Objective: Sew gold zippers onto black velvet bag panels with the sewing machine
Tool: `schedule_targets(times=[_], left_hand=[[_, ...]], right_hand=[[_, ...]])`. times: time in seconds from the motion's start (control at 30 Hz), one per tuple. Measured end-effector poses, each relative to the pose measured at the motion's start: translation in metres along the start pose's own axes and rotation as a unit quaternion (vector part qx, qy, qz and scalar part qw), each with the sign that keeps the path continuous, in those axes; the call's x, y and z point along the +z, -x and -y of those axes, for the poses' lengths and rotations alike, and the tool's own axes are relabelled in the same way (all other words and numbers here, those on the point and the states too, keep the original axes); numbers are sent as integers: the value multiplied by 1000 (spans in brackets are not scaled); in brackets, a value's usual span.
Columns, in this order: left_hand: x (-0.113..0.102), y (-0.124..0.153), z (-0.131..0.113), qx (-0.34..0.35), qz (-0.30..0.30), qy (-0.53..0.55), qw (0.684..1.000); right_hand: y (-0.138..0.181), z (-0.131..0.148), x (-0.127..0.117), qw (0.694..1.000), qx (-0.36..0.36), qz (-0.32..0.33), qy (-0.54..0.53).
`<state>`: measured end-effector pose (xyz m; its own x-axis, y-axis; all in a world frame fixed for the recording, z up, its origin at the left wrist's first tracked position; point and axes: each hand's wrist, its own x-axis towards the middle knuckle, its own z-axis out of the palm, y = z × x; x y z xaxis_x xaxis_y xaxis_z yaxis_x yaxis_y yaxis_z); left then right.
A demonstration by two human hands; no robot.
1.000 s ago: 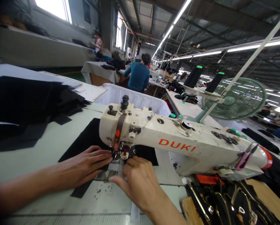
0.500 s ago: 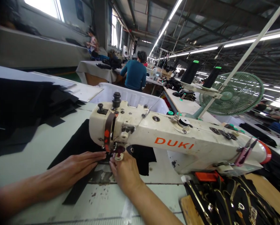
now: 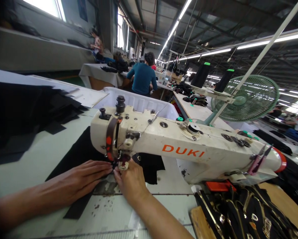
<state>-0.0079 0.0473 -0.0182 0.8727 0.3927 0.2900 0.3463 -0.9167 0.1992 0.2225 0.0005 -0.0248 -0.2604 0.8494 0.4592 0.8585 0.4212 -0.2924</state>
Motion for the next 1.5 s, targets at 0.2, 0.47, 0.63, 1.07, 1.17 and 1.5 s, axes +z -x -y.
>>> schedule_targets(times=[0.2,0.47,0.63,1.07,1.17,1.5], left_hand=[[-9,-7,-5,18,-10,19,1000],[-23,-12,-11,16,-19,43,999],[-23,-14,-6,12,-17,34,999],[-17,-16,2,3,-15,27,1000],[-15,-15,2,1,-21,29,999],[-19,-18,0,2,-29,36,999]], right_hand=[[7,-4,-13,999,-31,-18,-22],[10,1,-13,994,-102,-29,35],[11,0,-4,993,-90,-27,71],[7,2,-8,988,-114,-34,98],[7,2,-8,988,-118,-31,95],[7,2,-13,989,-117,0,92]])
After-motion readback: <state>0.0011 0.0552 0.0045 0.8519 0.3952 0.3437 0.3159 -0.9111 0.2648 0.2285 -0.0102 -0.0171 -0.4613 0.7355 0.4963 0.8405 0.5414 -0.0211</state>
